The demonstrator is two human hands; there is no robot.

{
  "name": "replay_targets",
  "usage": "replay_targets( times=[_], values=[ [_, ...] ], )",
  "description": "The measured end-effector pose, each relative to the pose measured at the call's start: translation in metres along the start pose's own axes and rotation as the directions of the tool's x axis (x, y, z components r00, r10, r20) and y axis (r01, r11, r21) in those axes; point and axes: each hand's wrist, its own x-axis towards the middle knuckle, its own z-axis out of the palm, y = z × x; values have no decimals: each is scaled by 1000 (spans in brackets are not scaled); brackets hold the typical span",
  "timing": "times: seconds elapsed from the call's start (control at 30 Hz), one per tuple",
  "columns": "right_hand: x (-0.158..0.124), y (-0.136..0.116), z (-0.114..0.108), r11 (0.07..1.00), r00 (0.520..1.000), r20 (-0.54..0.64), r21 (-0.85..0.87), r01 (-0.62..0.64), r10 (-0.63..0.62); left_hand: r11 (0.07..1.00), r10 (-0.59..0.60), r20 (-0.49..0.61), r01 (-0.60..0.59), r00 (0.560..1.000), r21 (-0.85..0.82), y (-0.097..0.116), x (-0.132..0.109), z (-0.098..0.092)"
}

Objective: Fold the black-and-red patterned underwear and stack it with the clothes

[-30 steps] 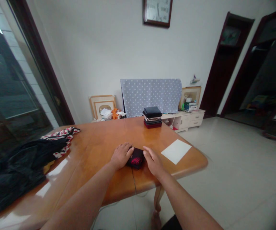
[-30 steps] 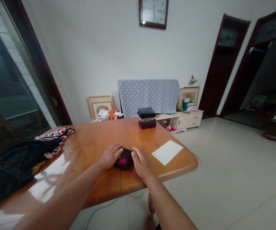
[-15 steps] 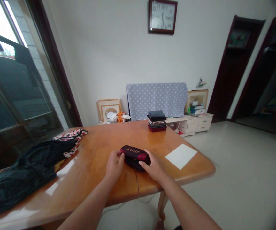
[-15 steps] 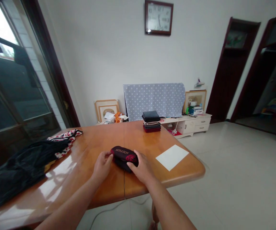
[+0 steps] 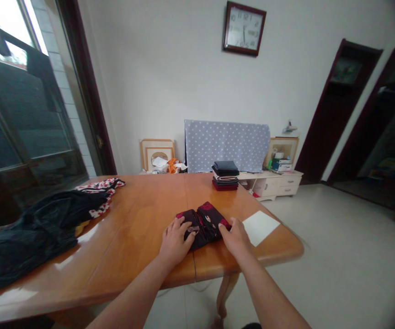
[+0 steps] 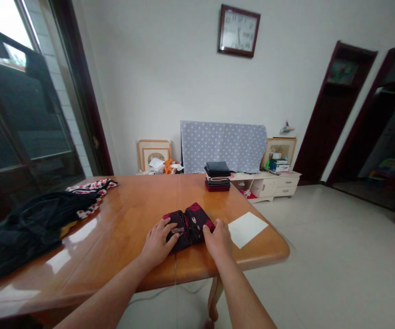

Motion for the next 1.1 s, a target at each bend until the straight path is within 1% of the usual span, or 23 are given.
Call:
replay_targets(
  times=[0.07,0.1,0.13,0.17,0.23,0.3,0.37,0.43,0.5,0.57,0.7,0.8,0.87,0.9,0.97,1.0,1.03,1.1],
  values=[
    [5,-4,-10,990,990,-97,-108,90,-101,999,25,34,-26,999,29,2,0,2],
    [7,-9,-14,981,981,-116,-136,138,-154,998,39,60,-41,997,38,4,0,2],
    [8,-15,-17,970,973,-104,-149,191,-207,998,49,91,-53,995,43,5,1,2],
    [10,-21,-18,958,965,-68,-154,242,-255,997,54,123,-61,991,46,6,1,2],
    [11,-34,-17,937,951,44,-163,310,-307,997,51,186,-62,981,52,8,4,-1],
    [11,-44,-11,923,942,170,-209,323,-291,996,41,233,-57,972,63,12,7,-7],
    [12,-48,-4,904,934,263,-286,317,-244,995,47,267,-69,962,74,17,9,-13],
    [13,-48,1,880,926,309,-349,324,-218,992,63,288,-91,955,86,22,11,-18],
    [17,-45,4,869,922,324,-369,329,-211,989,85,295,-117,952,94,27,11,-19],
    [22,-42,4,888,924,333,-345,305,-188,988,100,274,-129,957,89,29,10,-15],
    [33,-36,2,935,936,328,-273,227,-131,996,87,159,-91,983,18,27,5,-1],
    [40,-29,0,957,939,325,-218,190,-112,998,-4,83,9,997,-66,23,4,5],
    [42,-25,-2,973,939,328,-164,164,-103,991,-76,16,77,997,-112,25,4,5],
    [43,-23,-3,979,939,329,-136,151,-100,988,-94,-21,91,995,-124,27,5,5],
    [44,-19,-5,988,939,332,-83,129,-94,990,-81,-75,71,994,-121,34,7,5],
    [44,-18,-5,991,938,333,-59,117,-91,993,-53,-80,44,995,-108,38,8,5],
    [44,-18,-6,994,938,335,-36,106,-88,996,-13,-63,7,998,-88,42,8,6],
    [44,-17,-7,997,938,338,8,80,-78,996,84,18,-84,996,-40,48,8,7]
  ],
)
